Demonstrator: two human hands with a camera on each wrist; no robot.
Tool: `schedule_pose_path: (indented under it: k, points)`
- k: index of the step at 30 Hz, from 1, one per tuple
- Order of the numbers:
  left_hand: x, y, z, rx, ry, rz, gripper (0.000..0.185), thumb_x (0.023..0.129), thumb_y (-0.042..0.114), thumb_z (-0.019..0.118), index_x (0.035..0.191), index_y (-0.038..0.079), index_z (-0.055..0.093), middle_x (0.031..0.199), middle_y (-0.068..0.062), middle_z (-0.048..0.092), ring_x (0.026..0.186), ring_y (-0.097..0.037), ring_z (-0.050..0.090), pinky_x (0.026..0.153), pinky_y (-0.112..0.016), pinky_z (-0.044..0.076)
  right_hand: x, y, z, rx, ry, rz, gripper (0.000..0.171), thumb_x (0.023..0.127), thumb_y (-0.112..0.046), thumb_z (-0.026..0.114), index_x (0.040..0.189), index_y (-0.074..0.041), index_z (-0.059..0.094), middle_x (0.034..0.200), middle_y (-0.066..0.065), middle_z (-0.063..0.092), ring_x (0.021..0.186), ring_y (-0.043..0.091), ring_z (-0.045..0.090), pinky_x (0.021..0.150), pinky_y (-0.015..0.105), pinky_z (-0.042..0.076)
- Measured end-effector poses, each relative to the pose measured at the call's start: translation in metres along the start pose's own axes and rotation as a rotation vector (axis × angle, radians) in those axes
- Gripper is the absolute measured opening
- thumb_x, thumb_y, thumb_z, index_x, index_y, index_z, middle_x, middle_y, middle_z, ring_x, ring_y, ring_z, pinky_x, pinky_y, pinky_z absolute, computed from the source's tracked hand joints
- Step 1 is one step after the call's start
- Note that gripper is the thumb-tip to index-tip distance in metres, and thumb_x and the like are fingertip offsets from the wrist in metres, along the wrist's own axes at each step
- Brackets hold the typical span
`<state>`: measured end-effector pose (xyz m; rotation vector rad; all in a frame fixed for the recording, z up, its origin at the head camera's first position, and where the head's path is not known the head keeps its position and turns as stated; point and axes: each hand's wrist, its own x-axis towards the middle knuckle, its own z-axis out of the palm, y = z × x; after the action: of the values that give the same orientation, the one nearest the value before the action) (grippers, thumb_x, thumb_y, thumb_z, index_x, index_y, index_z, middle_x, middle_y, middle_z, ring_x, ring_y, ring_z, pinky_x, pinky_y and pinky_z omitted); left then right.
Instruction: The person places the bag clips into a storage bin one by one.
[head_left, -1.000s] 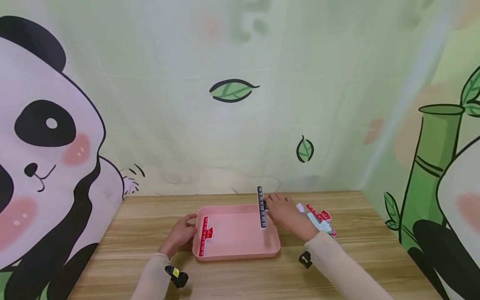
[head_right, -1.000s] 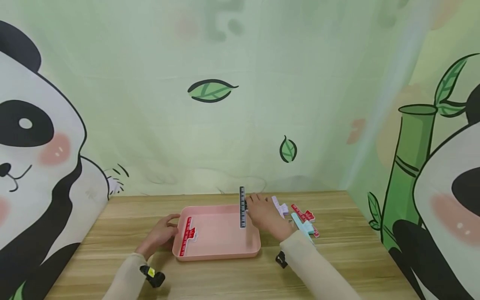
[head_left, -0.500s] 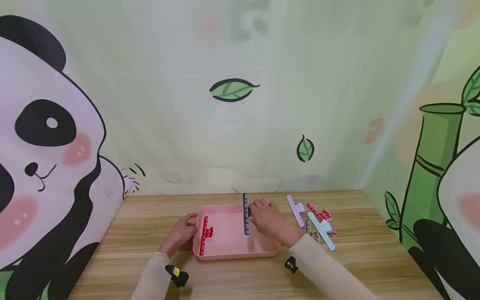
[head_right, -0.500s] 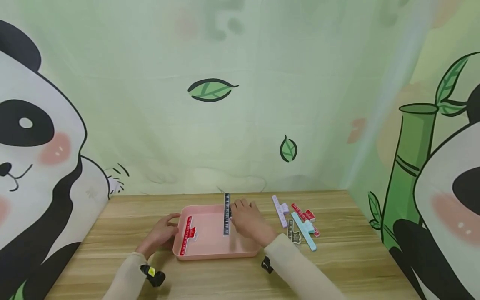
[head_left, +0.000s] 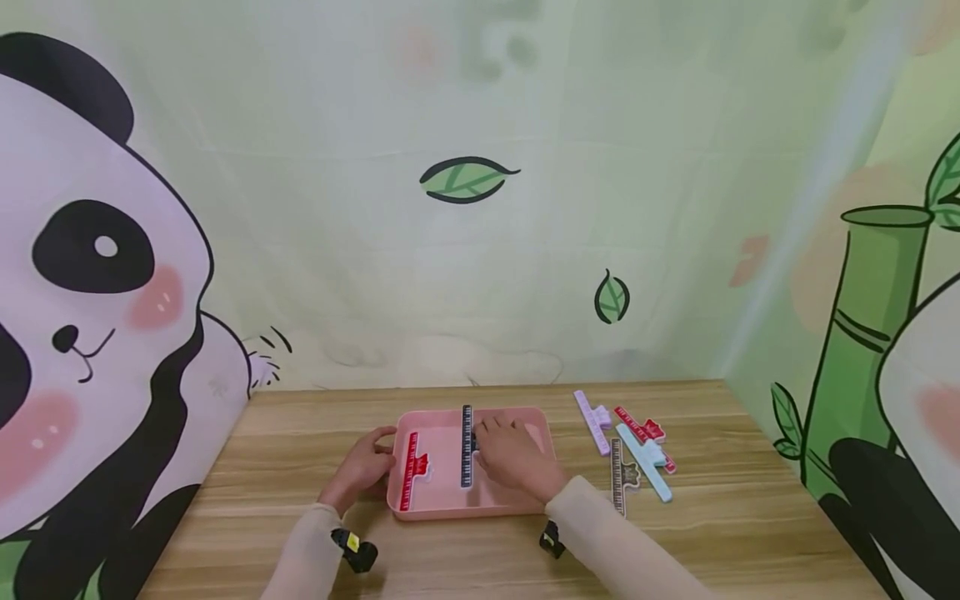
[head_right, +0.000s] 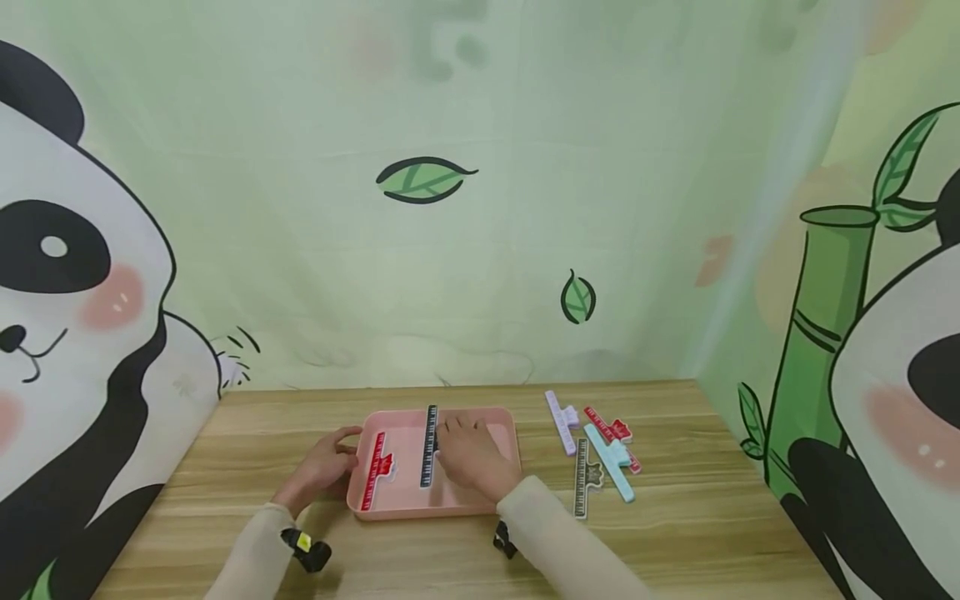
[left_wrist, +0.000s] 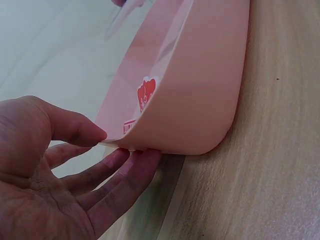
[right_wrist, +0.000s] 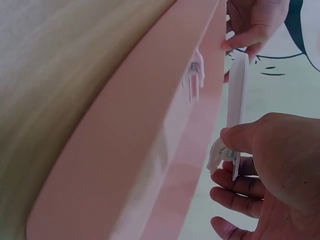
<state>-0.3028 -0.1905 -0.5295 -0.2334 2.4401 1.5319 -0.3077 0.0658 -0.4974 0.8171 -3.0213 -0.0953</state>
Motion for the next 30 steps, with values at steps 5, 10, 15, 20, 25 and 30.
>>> schedule_pose_path:
  k: [5, 10, 15, 20, 25, 30]
  points:
    - [0.001, -0.002, 0.0, -0.001, -0.004, 0.002, 0.061, 0.091, 0.002, 0.053, 0.149, 0.011, 0.037, 0.138, -0.03, 0.049, 0.104, -0.033, 0.062, 0.072, -0.042, 0.06, 0.005, -0.011, 0.007, 0.03, -0.029, 0.012, 0.052, 0.099, -0.039, 0.053, 0.142, -0.01, 0.05, 0.142, 0.008, 0.054, 0.129, 0.024, 0.05, 0.11, 0.049, 0.043]
    - [0.002, -0.003, -0.001, -0.008, -0.006, -0.004, 0.061, 0.091, 0.003, 0.053, 0.149, 0.012, 0.037, 0.137, -0.03, 0.049, 0.101, -0.031, 0.062, 0.071, -0.041, 0.06, 0.01, -0.02, 0.015, -0.003, -0.042, -0.007, 0.051, 0.1, -0.038, 0.053, 0.141, -0.008, 0.05, 0.139, 0.01, 0.055, 0.127, 0.025, 0.051, 0.109, 0.051, 0.043]
    - [0.001, -0.002, -0.001, -0.004, -0.007, 0.001, 0.061, 0.091, 0.003, 0.052, 0.149, 0.012, 0.037, 0.137, -0.03, 0.049, 0.1, -0.031, 0.062, 0.069, -0.041, 0.06, 0.016, -0.029, 0.024, -0.032, -0.054, -0.019, 0.052, 0.098, -0.039, 0.055, 0.141, -0.009, 0.05, 0.134, 0.009, 0.057, 0.121, 0.024, 0.052, 0.107, 0.05, 0.045]
    - [0.0, -0.002, 0.0, -0.013, -0.01, 0.006, 0.062, 0.09, 0.002, 0.052, 0.149, 0.011, 0.036, 0.137, -0.03, 0.049, 0.099, -0.03, 0.063, 0.068, -0.041, 0.06, 0.022, -0.037, 0.028, -0.048, -0.06, -0.029, 0.055, 0.097, -0.042, 0.056, 0.141, -0.01, 0.05, 0.133, 0.007, 0.058, 0.119, 0.023, 0.053, 0.106, 0.047, 0.045]
    - [0.0, -0.002, -0.001, -0.014, -0.009, 0.011, 0.062, 0.09, 0.002, 0.052, 0.149, 0.011, 0.036, 0.137, -0.031, 0.049, 0.098, -0.03, 0.063, 0.067, -0.041, 0.06, 0.025, -0.044, 0.028, -0.034, -0.06, -0.032, 0.053, 0.097, -0.041, 0.055, 0.139, -0.008, 0.052, 0.133, 0.007, 0.058, 0.122, 0.023, 0.052, 0.108, 0.048, 0.043]
    - [0.0, -0.002, -0.001, -0.017, -0.006, 0.005, 0.061, 0.09, 0.002, 0.052, 0.149, 0.011, 0.037, 0.138, -0.03, 0.049, 0.101, -0.031, 0.062, 0.07, -0.041, 0.06, 0.026, -0.048, 0.029, -0.023, -0.063, -0.034, 0.052, 0.096, -0.04, 0.057, 0.137, -0.009, 0.054, 0.131, 0.007, 0.059, 0.122, 0.023, 0.052, 0.107, 0.048, 0.043]
